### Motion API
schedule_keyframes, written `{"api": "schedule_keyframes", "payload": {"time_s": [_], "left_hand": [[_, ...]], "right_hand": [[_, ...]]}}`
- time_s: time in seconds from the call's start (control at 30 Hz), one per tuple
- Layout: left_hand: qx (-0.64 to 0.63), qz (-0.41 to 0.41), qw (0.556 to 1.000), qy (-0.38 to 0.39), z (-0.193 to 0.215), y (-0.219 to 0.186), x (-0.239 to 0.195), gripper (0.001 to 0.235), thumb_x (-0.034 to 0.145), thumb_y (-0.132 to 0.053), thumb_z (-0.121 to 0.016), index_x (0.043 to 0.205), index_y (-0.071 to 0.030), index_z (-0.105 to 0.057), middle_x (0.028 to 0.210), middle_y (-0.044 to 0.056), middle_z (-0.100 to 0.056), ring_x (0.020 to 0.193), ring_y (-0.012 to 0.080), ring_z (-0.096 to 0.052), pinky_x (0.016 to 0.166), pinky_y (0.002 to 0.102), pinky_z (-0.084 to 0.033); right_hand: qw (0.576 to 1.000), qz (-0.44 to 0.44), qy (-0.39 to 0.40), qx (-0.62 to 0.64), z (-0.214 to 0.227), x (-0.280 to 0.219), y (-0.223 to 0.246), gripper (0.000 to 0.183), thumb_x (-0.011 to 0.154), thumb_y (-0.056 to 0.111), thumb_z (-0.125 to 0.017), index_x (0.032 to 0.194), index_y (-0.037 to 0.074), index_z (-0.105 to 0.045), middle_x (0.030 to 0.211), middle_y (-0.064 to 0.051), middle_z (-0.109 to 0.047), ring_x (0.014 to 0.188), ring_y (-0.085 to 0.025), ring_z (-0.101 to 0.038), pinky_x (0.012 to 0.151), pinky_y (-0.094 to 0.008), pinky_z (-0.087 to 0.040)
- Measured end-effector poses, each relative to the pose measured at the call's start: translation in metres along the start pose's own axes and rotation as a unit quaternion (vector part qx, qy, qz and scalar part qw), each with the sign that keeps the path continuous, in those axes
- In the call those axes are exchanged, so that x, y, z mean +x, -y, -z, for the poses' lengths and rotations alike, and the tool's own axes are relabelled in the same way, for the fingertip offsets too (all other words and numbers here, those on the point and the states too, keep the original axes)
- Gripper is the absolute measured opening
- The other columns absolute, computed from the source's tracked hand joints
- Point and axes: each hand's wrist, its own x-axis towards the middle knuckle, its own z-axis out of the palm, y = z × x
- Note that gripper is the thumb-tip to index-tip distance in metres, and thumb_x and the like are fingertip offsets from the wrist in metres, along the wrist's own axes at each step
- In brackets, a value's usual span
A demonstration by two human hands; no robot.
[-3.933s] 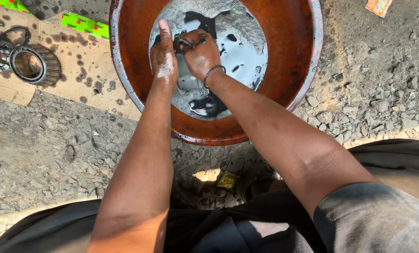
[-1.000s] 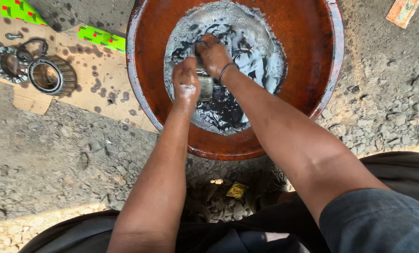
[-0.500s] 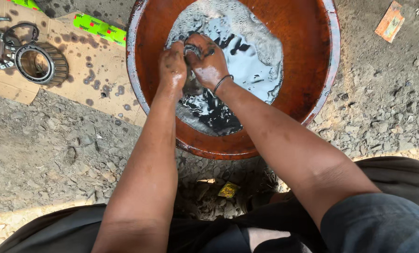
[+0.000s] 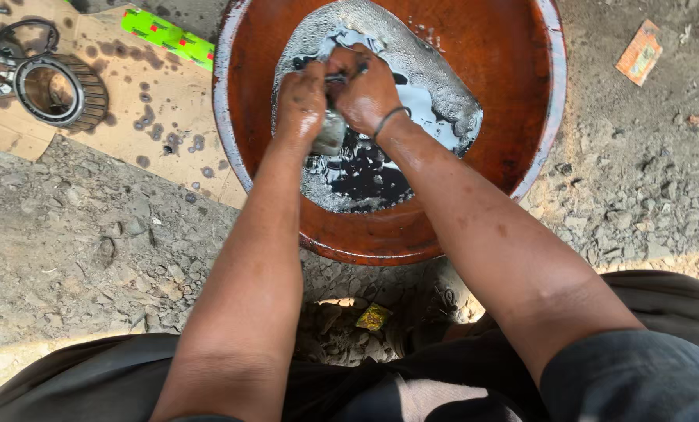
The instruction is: The person scrubs a cylindrical metal part with a brush in a basin of soapy water, repeatedly dipping and scrubbing the part. After cleaning, the person places the part on a cardboard sheet next to other disassembled metal parts.
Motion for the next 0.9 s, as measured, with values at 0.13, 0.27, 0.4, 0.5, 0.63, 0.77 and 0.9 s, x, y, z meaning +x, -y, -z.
{"api": "schedule_keyframes", "payload": {"time_s": [0.13, 0.27, 0.4, 0.5, 0.63, 0.77, 0.9], "left_hand": [[-0.137, 0.191, 0.972, -0.008, 0.018, 0.008, 0.000, 0.042, 0.097, -0.031, -0.046, 0.075, 0.004, -0.056, 0.065, 0.013, -0.051, 0.061, 0.0298, -0.054, 0.059, 0.051, -0.049], [-0.057, 0.019, 0.998, -0.013, 0.006, 0.024, -0.003, 0.036, 0.097, -0.028, -0.046, 0.084, 0.001, -0.062, 0.076, 0.013, -0.059, 0.072, 0.0242, -0.055, 0.069, 0.042, -0.049], [-0.025, -0.006, 1.000, -0.006, -0.003, 0.030, -0.004, 0.038, 0.099, -0.030, -0.042, 0.088, 0.001, -0.061, 0.081, 0.010, -0.059, 0.075, 0.0214, -0.056, 0.071, 0.041, -0.047], [-0.086, 0.163, 0.983, -0.019, 0.002, 0.032, -0.005, 0.040, 0.097, -0.032, -0.047, 0.085, 0.003, -0.062, 0.077, 0.012, -0.055, 0.072, 0.0223, -0.052, 0.069, 0.043, -0.047], [-0.145, 0.155, 0.977, 0.013, -0.002, 0.029, -0.008, 0.040, 0.097, -0.033, -0.045, 0.090, 0.001, -0.064, 0.085, 0.011, -0.060, 0.079, 0.0196, -0.053, 0.075, 0.038, -0.048], [0.046, 0.033, 0.998, 0.018, -0.002, 0.027, -0.008, 0.035, 0.094, -0.031, -0.042, 0.093, -0.002, -0.061, 0.089, 0.009, -0.062, 0.079, 0.0186, -0.057, 0.075, 0.034, -0.048], [-0.131, 0.202, 0.971, 0.003, 0.001, 0.023, -0.011, 0.030, 0.092, -0.029, -0.049, 0.086, -0.001, -0.058, 0.082, 0.008, -0.056, 0.078, 0.0182, -0.053, 0.071, 0.036, -0.048]], "right_hand": [[0.993, -0.042, 0.108, 0.018, 0.000, 0.008, -0.001, 0.020, 0.081, 0.018, -0.080, 0.089, 0.007, -0.066, 0.093, -0.014, -0.069, 0.088, -0.035, -0.068, 0.082, -0.043, -0.053], [0.999, 0.010, 0.049, 0.012, 0.000, 0.008, -0.004, 0.025, 0.069, 0.020, -0.082, 0.084, 0.007, -0.068, 0.097, -0.016, -0.071, 0.088, -0.035, -0.070, 0.081, -0.042, -0.055], [0.994, 0.002, 0.040, -0.101, -0.002, 0.007, -0.008, 0.024, 0.085, 0.024, -0.080, 0.091, 0.006, -0.064, 0.099, -0.020, -0.071, 0.097, -0.039, -0.069, 0.087, -0.045, -0.054], [0.984, -0.082, 0.115, -0.110, -0.001, 0.012, -0.007, 0.031, 0.077, 0.031, -0.081, 0.088, 0.007, -0.064, 0.101, -0.020, -0.070, 0.093, -0.037, -0.071, 0.084, -0.042, -0.056], [0.985, -0.114, 0.096, -0.091, 0.001, 0.010, 0.001, 0.023, 0.082, 0.028, -0.073, 0.091, 0.008, -0.065, 0.102, -0.017, -0.073, 0.098, -0.036, -0.071, 0.088, -0.045, -0.055], [0.972, -0.069, 0.135, -0.179, 0.002, 0.013, 0.004, 0.041, 0.081, 0.043, -0.084, 0.090, 0.007, -0.066, 0.103, -0.025, -0.067, 0.094, -0.040, -0.068, 0.086, -0.042, -0.055], [0.954, -0.039, 0.212, -0.206, 0.008, 0.015, 0.007, 0.023, 0.080, 0.029, -0.076, 0.086, 0.010, -0.066, 0.102, -0.016, -0.071, 0.097, -0.033, -0.071, 0.087, -0.043, -0.055]]}}
